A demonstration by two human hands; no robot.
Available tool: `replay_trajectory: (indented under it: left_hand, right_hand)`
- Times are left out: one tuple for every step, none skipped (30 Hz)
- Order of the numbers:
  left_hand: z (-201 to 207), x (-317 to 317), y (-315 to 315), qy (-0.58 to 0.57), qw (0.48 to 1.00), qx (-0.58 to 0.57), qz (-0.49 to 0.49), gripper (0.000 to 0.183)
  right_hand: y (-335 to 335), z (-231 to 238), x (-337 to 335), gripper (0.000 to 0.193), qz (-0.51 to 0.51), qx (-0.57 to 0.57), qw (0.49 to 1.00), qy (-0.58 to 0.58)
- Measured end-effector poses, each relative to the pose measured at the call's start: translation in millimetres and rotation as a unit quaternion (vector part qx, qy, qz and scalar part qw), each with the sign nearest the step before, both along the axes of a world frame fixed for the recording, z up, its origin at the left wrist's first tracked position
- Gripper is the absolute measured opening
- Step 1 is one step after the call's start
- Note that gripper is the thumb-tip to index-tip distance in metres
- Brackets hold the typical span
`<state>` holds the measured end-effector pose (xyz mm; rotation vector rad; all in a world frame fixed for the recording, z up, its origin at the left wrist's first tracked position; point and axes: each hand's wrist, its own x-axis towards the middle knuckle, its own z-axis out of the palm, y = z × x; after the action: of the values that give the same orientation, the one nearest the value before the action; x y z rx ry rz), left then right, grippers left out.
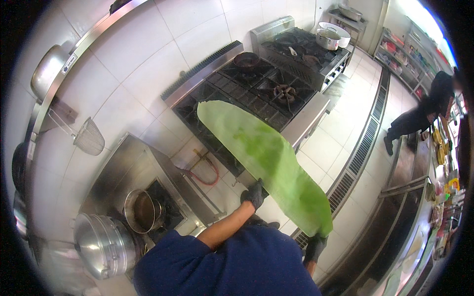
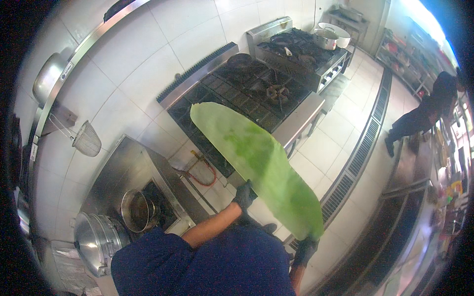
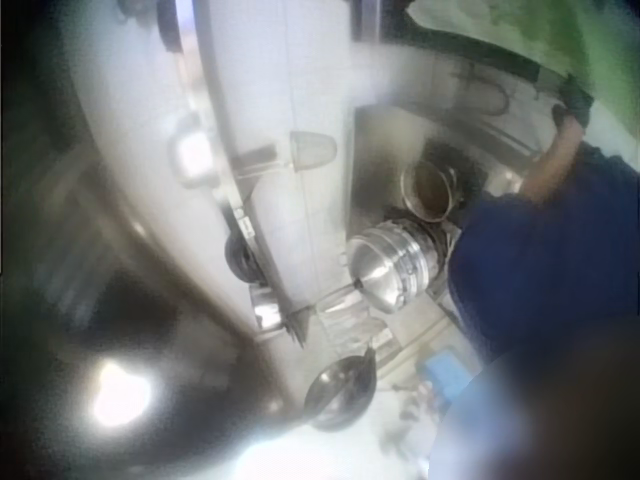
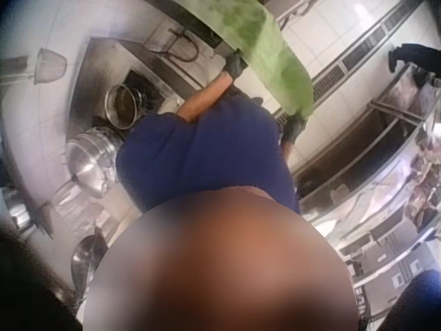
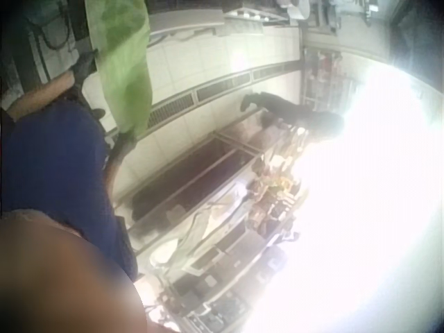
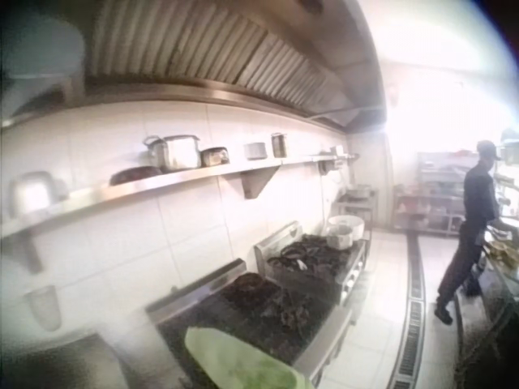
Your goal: The person repeatedly picks up large green leaves, places them over a gas stove burner to heat them, then removes and stacks them on a stainless steel counter. The process is repeated multiple times with different leaves.
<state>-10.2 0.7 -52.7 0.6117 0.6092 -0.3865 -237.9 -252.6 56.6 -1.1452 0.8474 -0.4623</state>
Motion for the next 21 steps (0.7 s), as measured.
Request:
replay_trajectory:
  left_hand:
    - [-1.2, -1.4, -2.5, 0.012, 1.000, 0.001, -0.001, 0.028]
    - [-2.1, -2.7, -4.3, 0.003, 1.000, -0.019, 0.007, 0.028]
    - [-2.7, -4.2, -6.2, 0.006, 0.999, -0.035, 0.014, 0.027]
    - [-3.3, -6.4, -7.7, 0.031, 0.998, -0.043, 0.022, 0.027]
    - [-4.1, -8.4, -8.4, 0.005, 0.999, -0.035, 0.006, 0.027]
    - [-5.7, -10.8, -9.1, 0.001, 1.000, -0.018, -0.008, 0.027]
    - [-8.0, -12.9, -8.8, -0.004, 1.000, -0.007, -0.025, 0.028]
    - [-11.4, -14.6, -8.0, -0.016, 0.999, 0.011, -0.042, 0.030]
    - [-15.9, -16.6, -6.5, -0.027, 0.998, 0.022, -0.061, 0.033]
    - [-21.4, -15.7, -5.2, -0.011, 0.997, 0.002, -0.072, 0.034]
    - [-28.0, -16.1, -4.0, -0.038, 0.998, -0.004, -0.058, 0.035]
    - [-34.3, -10.1, -1.3, -0.037, 0.998, -0.041, -0.036, 0.035]
    - [-40.1, -8.6, 0.0, -0.028, 0.998, -0.048, -0.021, 0.035]
    - [-44.8, -7.8, -0.1, -0.026, 0.998, -0.057, -0.016, 0.036]
    - [-47.1, -3.6, 1.1, -0.019, 0.999, -0.035, -0.015, 0.037]
    - [-46.9, 1.1, 2.1, -0.014, 1.000, -0.013, -0.013, 0.038]
    - [-43.7, 8.4, 3.0, -0.010, 1.000, 0.009, -0.010, 0.039]
    - [-38.8, 6.1, 3.9, -0.002, 0.999, 0.031, -0.006, 0.039]
    - [-31.2, 10.8, 4.1, 0.019, 0.998, 0.066, 0.002, 0.040]
    - [-23.0, 11.7, 2.8, 0.012, 0.997, 0.073, -0.001, 0.040]
    - [-14.5, 11.7, 1.2, 0.024, 0.996, 0.091, 0.001, 0.040]
  right_hand:
    - [0.0, -1.9, -0.7, 0.035, -0.009, -0.001, 1.000, 0.003]
    - [1.0, -4.7, -0.6, 0.035, -0.019, -0.002, 1.000, 0.006]
    - [1.8, -7.8, -1.4, 0.036, -0.029, -0.002, 1.000, 0.010]
    - [1.9, -10.3, -3.5, 0.036, -0.022, -0.005, 0.999, 0.026]
    - [0.7, -11.7, -6.8, 0.036, -0.016, -0.009, 0.999, 0.041]
    - [-0.5, -12.7, -9.7, 0.036, -0.024, -0.009, 0.997, 0.077]
    - [-0.7, -13.5, -11.8, 0.036, -0.009, -0.006, 0.999, 0.046]
    - [-0.7, -13.5, -13.7, 0.036, -0.008, 0.001, 0.999, 0.034]
    - [-0.6, -12.5, -15.2, 0.036, -0.008, 0.008, 1.000, 0.023]
    - [-0.5, -10.8, -15.9, 0.036, -0.004, 0.002, 1.000, 0.026]
    - [0.0, -9.2, -16.5, 0.036, -0.002, -0.003, 1.000, 0.028]
    - [0.8, -6.5, -18.0, 0.036, -0.002, -0.001, 1.000, 0.031]
    - [1.5, -4.1, -19.6, 0.037, -0.001, -0.006, 1.000, 0.025]
    - [1.1, -2.7, -20.2, 0.037, -0.002, -0.004, 1.000, 0.017]
    - [0.7, -1.3, -21.7, 0.037, 0.006, -0.006, 1.000, -0.013]
    - [-0.2, -0.8, -23.8, 0.038, -0.005, -0.001, 1.000, 0.009]
    - [-1.2, -1.9, -23.1, 0.038, -0.008, 0.001, 1.000, 0.008]
    - [-2.1, -2.1, -31.0, 0.039, -0.012, 0.005, 1.000, 0.014]
    - [-3.2, -4.0, -33.2, 0.038, -0.008, -0.009, 1.000, 0.018]
    - [-5.8, -5.4, -37.1, 0.038, -0.005, -0.021, 0.999, 0.025]
    - [-7.8, -7.4, -40.1, 0.038, 0.001, -0.035, 0.999, 0.014]
